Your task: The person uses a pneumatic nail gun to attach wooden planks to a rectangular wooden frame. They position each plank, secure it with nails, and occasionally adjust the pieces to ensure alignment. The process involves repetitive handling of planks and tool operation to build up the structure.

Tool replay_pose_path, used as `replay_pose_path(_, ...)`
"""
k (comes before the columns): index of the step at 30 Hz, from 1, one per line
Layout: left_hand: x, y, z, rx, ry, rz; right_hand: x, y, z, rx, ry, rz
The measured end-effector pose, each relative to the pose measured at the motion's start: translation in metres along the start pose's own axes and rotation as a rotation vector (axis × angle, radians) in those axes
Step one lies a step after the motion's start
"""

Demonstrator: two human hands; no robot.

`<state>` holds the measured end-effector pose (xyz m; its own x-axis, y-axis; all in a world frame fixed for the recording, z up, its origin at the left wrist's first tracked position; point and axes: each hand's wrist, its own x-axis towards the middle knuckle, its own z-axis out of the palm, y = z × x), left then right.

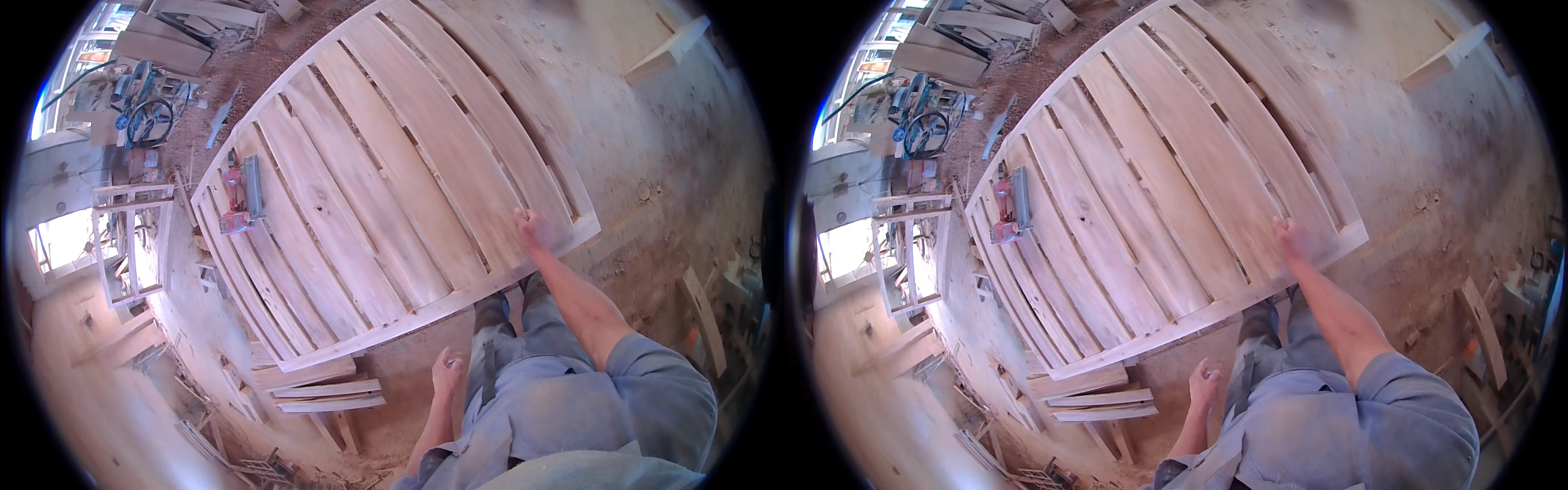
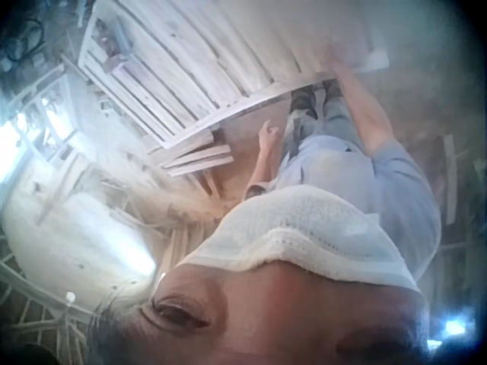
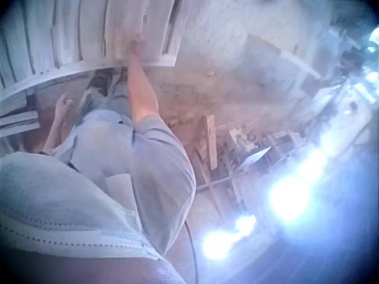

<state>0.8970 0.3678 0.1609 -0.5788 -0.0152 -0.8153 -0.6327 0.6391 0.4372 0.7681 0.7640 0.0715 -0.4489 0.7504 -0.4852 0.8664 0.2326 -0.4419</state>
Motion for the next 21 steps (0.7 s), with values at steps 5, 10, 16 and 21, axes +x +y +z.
replay_pose_path(5,0.003,-0.006,-0.003,-0.078,0.031,-0.022,-0.002,-0.003,-0.001,0.101,-0.05,0.032)
replay_pose_path(10,-0.003,-0.004,-0.008,0.013,0.066,0.036,0.002,-0.001,0.01,0.106,-0.021,0.046)
replay_pose_path(16,-0.005,-0.008,-0.003,0.106,0.091,0.121,-0.017,0.037,0.023,0.161,0.233,-0.299)
replay_pose_path(21,-0.026,-0.004,-0.007,0.117,0.125,0.085,-0.096,0.036,0.002,0.017,-0.019,-0.386)
